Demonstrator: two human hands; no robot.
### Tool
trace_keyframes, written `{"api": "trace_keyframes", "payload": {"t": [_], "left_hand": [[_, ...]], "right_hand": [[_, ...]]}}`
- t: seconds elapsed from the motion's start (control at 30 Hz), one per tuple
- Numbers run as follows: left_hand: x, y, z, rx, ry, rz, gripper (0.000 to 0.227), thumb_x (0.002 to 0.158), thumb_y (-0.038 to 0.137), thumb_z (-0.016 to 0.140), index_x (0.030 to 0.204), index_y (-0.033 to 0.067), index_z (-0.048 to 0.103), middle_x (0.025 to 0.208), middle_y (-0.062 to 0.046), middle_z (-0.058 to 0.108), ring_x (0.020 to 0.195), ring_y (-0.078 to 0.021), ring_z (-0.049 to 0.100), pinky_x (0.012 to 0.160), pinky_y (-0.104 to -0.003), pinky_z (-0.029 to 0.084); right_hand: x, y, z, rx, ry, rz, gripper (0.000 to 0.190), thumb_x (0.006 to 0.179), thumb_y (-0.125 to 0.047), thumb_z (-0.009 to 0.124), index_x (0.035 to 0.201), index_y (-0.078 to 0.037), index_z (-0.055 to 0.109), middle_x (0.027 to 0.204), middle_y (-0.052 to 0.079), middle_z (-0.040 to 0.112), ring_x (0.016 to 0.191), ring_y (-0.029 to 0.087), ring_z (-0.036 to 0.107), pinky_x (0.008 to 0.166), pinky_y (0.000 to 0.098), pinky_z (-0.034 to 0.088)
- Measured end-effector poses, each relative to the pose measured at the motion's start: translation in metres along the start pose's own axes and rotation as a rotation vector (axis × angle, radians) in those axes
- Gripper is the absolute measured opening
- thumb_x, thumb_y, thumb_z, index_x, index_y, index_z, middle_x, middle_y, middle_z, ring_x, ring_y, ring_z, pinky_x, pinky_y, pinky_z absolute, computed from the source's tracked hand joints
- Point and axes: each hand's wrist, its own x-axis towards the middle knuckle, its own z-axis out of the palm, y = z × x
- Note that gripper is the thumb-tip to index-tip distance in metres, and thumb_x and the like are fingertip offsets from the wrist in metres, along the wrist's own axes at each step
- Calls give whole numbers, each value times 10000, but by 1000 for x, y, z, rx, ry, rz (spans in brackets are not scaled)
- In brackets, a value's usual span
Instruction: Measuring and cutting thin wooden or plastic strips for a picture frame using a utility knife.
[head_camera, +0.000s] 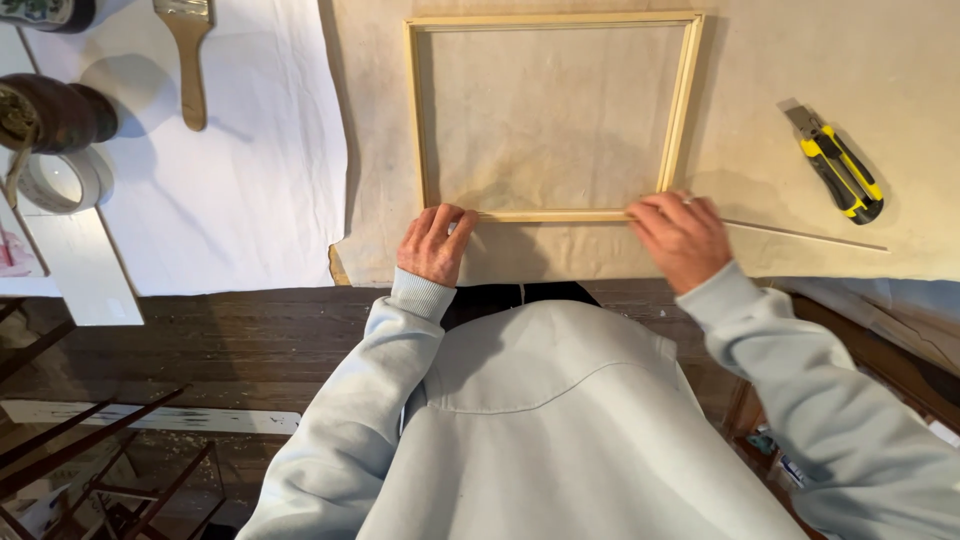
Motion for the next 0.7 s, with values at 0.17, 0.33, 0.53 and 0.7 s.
{"api": "trace_keyframes", "payload": {"t": [0.17, 0.33, 0.53, 0.7], "left_hand": [[2, -2, 1, 32, 25, 17, 75, 1068, 181, 666, 1019, 224, 704, 928, 21, 583, 900, -192, 699, 785, -295, 588], [-7, -2, 15, 54, 77, 34, 95, 1089, 184, 628, 1083, 236, 707, 976, 4, 596, 928, -205, 684, 796, -305, 564], [-9, 13, 10, -67, 117, -58, 118, 1020, 82, 673, 1109, 134, 730, 1036, -84, 653, 1010, -308, 709, 836, -367, 589], [-56, 80, 49, -727, 47, -557, 302, 988, 118, 751, 1280, 51, 714, 1138, -189, 711, 1051, -377, 733, 902, -434, 608]], "right_hand": [[-8, 13, -13, -36, -5, 9, 147, 1029, -237, 799, 1173, -220, 771, 1082, -29, 658, 1003, 209, 693, 873, 347, 545], [-13, 14, -8, -15, -22, 33, 173, 1022, -244, 785, 1193, -255, 762, 1091, -35, 670, 1001, 202, 698, 883, 343, 554], [-1, 18, -25, 68, -83, 42, 99, 993, -290, 801, 1089, -281, 780, 979, -43, 717, 908, 220, 726, 846, 367, 547], [99, 44, -42, 66, -93, 27, 233, 1008, -396, 768, 1189, -250, 781, 1111, -1, 765, 1014, 266, 732, 880, 441, 558]]}}
